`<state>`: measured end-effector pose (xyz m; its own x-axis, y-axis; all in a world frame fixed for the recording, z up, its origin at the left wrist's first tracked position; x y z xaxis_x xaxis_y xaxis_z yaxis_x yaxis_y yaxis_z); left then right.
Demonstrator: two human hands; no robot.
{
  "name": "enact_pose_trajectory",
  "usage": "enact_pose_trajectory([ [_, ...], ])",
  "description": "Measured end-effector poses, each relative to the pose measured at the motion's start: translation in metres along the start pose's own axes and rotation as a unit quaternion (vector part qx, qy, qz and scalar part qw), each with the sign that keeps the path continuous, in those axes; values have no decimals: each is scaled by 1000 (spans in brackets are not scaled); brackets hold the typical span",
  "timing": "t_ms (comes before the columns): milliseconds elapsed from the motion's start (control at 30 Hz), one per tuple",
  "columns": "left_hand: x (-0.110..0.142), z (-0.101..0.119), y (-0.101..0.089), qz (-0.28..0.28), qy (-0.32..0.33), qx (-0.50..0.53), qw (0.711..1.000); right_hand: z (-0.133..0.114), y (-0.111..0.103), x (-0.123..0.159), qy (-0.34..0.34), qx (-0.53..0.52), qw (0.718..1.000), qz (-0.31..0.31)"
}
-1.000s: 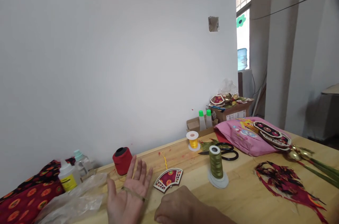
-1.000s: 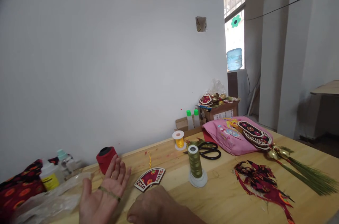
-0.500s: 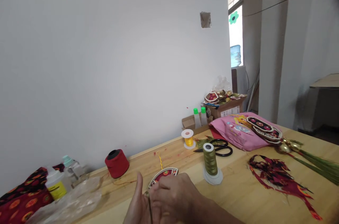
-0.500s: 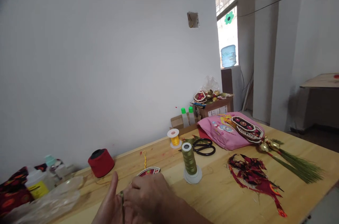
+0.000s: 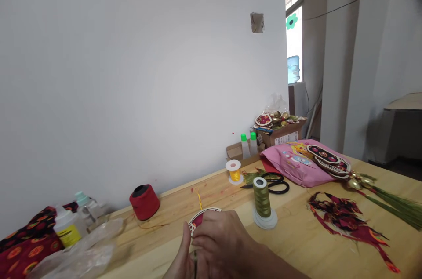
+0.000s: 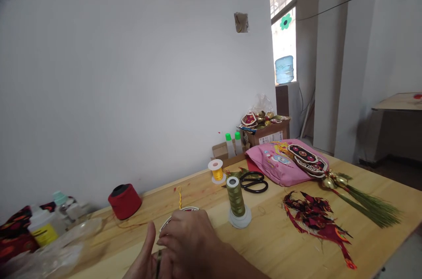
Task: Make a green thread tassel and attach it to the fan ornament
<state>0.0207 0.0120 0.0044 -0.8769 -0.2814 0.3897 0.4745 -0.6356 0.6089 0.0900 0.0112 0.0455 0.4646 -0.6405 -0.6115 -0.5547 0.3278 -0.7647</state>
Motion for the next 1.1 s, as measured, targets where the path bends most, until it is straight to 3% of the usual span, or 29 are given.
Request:
enact_pose_trajectory([
  [167, 5, -2, 8, -23, 31, -33, 999, 9, 3, 1, 67, -80, 995, 3],
  [267, 12, 3, 1, -34, 72, -6, 997, 15, 17, 4, 92, -136, 986, -18],
  [367, 21, 17, -7, -77, 140, 52, 986, 16, 31, 7, 88, -124, 987, -44],
  [533, 32, 47, -23, -135, 316, 206, 916, 4, 30, 3, 55, -55, 995, -62],
  [633, 38, 55, -38, -84, 414, 259, 868, -7, 25, -1, 10, 37, 992, -122],
  [733, 43, 57, -51, -19, 467, 267, 843, -14, 24, -2, -19, 87, 982, -165],
  [900, 45, 57, -58, 27, 480, 244, 842, -13, 24, 1, -21, 65, 990, -126],
  [1100, 33, 54, -57, 63, 410, 212, 885, -17, 9, 1, -55, 88, 994, -38],
])
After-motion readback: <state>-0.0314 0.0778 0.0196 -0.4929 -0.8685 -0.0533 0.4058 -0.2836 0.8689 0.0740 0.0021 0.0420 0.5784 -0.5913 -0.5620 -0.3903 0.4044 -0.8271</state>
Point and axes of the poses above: each hand's wrist, its own x-axis away from the middle knuckle, its own y-axis out of the palm, z = x × y, the point moved 5 cm from there along -x, towards the middle knuckle, and after that the axes turned 9 degrees about -y, right-handed, at the moved point
